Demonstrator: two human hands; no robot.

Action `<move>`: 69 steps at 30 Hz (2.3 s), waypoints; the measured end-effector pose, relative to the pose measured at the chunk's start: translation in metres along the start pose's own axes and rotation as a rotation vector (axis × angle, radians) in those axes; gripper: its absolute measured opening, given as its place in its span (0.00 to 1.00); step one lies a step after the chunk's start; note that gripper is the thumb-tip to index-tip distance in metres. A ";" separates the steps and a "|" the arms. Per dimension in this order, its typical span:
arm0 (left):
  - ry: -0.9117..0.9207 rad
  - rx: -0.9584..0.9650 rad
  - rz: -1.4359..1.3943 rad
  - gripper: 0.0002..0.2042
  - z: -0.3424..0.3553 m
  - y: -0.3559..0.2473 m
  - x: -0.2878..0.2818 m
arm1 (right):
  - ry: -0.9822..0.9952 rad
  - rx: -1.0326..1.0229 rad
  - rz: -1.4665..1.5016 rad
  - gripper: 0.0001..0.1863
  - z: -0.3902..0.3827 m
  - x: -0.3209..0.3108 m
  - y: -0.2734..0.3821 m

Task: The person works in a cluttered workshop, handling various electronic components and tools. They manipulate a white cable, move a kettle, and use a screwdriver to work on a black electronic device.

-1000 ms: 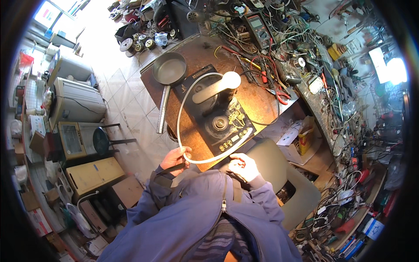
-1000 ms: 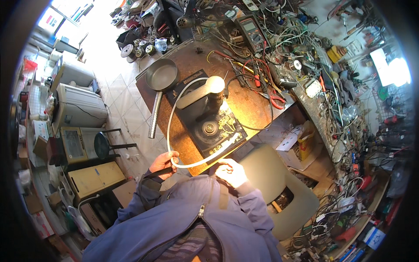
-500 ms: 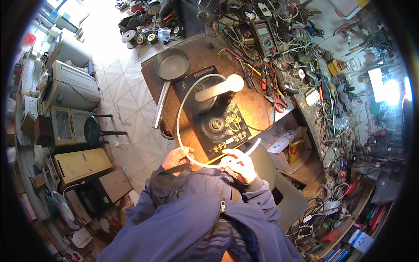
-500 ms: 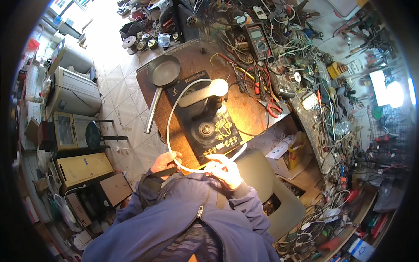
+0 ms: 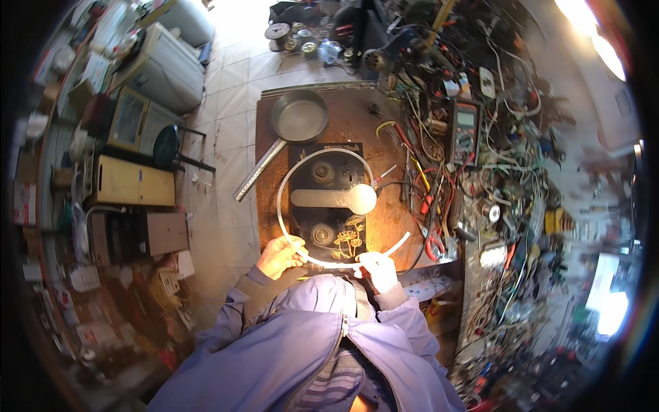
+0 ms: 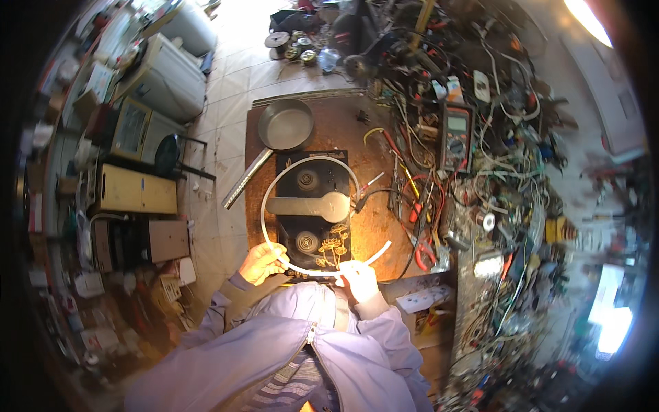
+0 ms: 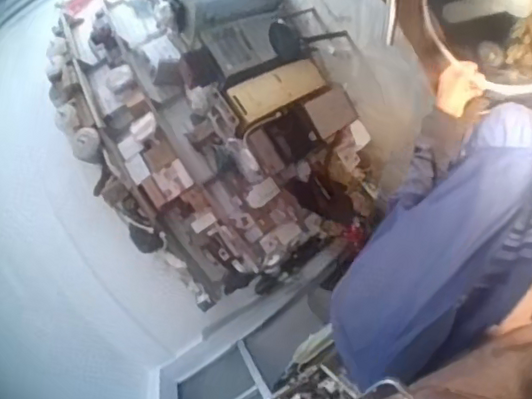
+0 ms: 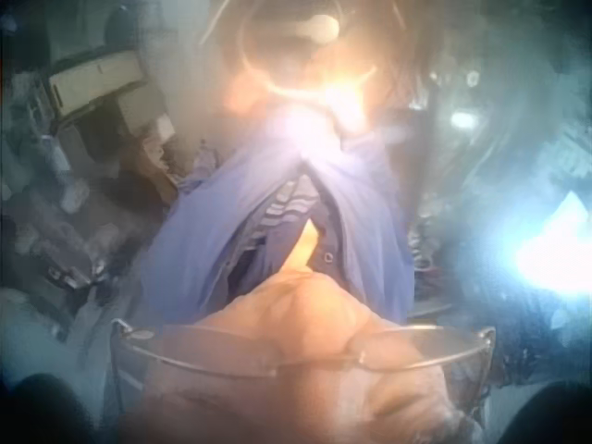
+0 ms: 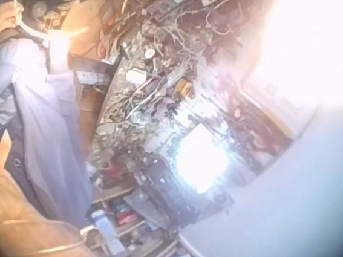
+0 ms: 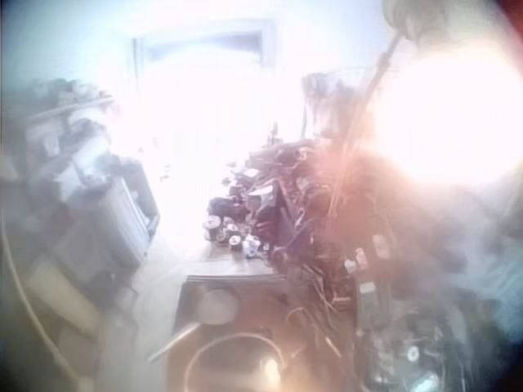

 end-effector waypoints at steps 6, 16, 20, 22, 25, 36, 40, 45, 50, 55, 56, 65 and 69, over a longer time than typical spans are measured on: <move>-0.198 -0.011 0.082 0.16 -0.003 -0.007 0.014 | -0.048 0.049 -0.082 0.09 0.034 -0.043 0.044; -0.973 0.364 1.483 0.27 0.051 -0.121 -0.097 | -0.180 -0.075 -0.092 0.10 0.049 -0.051 0.072; -0.714 0.030 1.492 0.28 0.095 -0.127 -0.123 | -0.254 -0.051 -0.127 0.10 0.042 -0.064 0.049; -0.576 -0.037 1.480 0.26 0.115 -0.115 -0.136 | -0.244 -0.082 -0.086 0.07 0.038 -0.065 0.038; -0.321 0.067 1.464 0.22 0.145 -0.092 -0.140 | -0.247 -0.102 -0.082 0.06 0.026 -0.075 0.020; -0.409 0.100 1.133 0.19 0.140 -0.079 -0.120 | -0.388 -0.013 -0.245 0.06 0.009 -0.092 -0.014; -0.432 0.127 1.118 0.19 0.127 -0.080 -0.117 | -0.309 0.025 -0.247 0.07 0.016 -0.099 -0.021; -0.529 0.199 1.072 0.18 0.092 -0.100 -0.117 | -0.252 0.052 -0.364 0.07 0.023 -0.095 -0.013; -0.676 0.304 1.004 0.19 0.055 -0.088 -0.129 | -0.187 0.181 -0.478 0.06 0.030 -0.130 0.000; -0.719 0.169 0.839 0.19 -0.028 -0.100 -0.134 | -0.095 0.156 -0.872 0.11 0.029 -0.194 -0.005; -0.729 0.149 0.800 0.19 -0.042 -0.095 -0.141 | -0.262 0.239 -0.813 0.17 0.027 -0.243 -0.016; -0.837 0.083 0.719 0.19 -0.149 -0.050 -0.230 | -0.120 0.246 -1.007 0.15 0.106 -0.088 -0.086; -0.919 0.016 0.710 0.19 -0.205 -0.020 -0.292 | -0.027 0.240 -1.106 0.14 0.134 -0.020 -0.133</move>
Point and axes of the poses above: each hand's wrist, its own z-axis towards the middle knuckle, its own x-axis out of the palm, y = z × x, the point moved 5 cm from there along z, towards the middle knuckle, and after that the axes turned 15 degrees about z, right-handed, at the moved point
